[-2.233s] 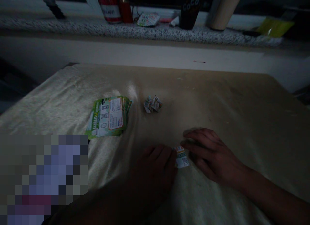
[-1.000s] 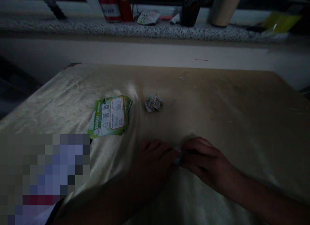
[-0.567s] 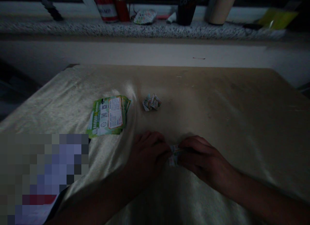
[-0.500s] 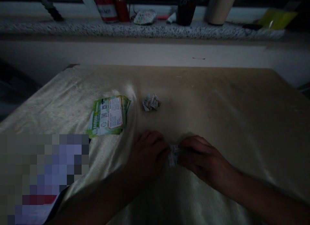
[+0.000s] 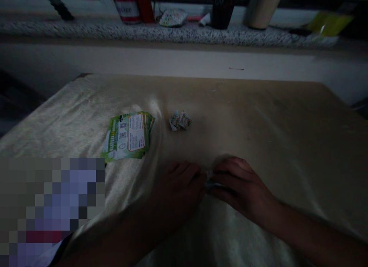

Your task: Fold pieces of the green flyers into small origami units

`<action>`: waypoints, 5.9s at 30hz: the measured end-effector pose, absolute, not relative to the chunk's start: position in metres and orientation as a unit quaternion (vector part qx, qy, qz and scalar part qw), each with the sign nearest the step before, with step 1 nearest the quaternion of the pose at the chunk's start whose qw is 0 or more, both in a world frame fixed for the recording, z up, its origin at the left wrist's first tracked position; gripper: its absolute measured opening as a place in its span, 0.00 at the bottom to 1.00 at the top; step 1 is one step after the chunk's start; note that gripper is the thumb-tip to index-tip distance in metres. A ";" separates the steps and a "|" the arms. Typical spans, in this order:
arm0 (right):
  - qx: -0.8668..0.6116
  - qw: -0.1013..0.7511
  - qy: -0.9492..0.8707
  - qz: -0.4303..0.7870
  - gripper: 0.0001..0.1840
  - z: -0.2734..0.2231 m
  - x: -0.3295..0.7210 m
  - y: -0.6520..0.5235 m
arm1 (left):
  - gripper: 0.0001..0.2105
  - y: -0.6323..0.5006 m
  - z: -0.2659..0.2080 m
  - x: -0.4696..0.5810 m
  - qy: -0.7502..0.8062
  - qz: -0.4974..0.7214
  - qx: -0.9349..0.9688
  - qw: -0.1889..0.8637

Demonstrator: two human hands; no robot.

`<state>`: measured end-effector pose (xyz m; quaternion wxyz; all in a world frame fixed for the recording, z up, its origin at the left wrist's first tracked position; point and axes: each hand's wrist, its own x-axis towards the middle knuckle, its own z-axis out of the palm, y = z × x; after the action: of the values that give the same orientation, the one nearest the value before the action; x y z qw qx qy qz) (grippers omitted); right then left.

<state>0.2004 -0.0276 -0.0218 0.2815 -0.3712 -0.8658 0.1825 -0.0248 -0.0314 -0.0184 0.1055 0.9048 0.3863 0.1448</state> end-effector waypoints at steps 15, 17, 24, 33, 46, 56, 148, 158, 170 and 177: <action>-0.428 0.273 -0.831 0.228 0.17 -0.016 0.207 -0.028 | 0.14 -0.034 -0.019 -0.029 0.358 0.138 0.920 0.083; -0.437 0.276 -0.825 0.226 0.17 -0.016 0.205 -0.029 | 0.15 -0.034 -0.018 -0.030 0.350 0.134 0.924 0.072; -0.474 0.293 -0.798 0.228 0.08 -0.019 0.206 -0.023 | 0.14 -0.034 -0.015 -0.031 0.346 0.124 0.928 0.065; -0.457 0.263 -0.829 0.188 0.11 -0.015 0.209 -0.023 | 0.13 -0.033 -0.019 -0.026 0.374 0.189 0.896 0.149; -0.391 0.406 -0.761 0.322 0.10 -0.013 0.196 -0.030 | 0.09 -0.026 -0.013 -0.024 0.391 0.264 0.824 0.312; -0.357 0.450 -0.775 0.263 0.06 -0.008 0.191 -0.029 | 0.14 -0.031 -0.004 -0.022 0.351 0.224 0.892 0.176; -0.353 0.339 -0.824 0.285 0.11 -0.010 0.208 -0.009 | 0.09 -0.022 -0.011 -0.023 0.435 0.202 0.845 0.236; -0.288 0.267 -0.886 0.244 0.11 -0.005 0.222 -0.008 | 0.04 -0.018 -0.017 -0.019 0.349 0.224 0.884 0.216; -0.316 0.236 -0.902 0.176 0.07 -0.008 0.228 -0.005 | 0.09 -0.017 -0.012 -0.017 0.338 0.222 0.905 0.132; -0.329 0.235 -0.903 0.147 0.07 -0.010 0.228 -0.009 | 0.10 -0.017 -0.013 -0.021 0.377 0.216 0.895 0.102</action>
<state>0.2275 -0.0088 -0.0096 0.2351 -0.3286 -0.9028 0.1471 -0.0206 -0.0172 -0.0130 0.1020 0.8946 0.3775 0.2164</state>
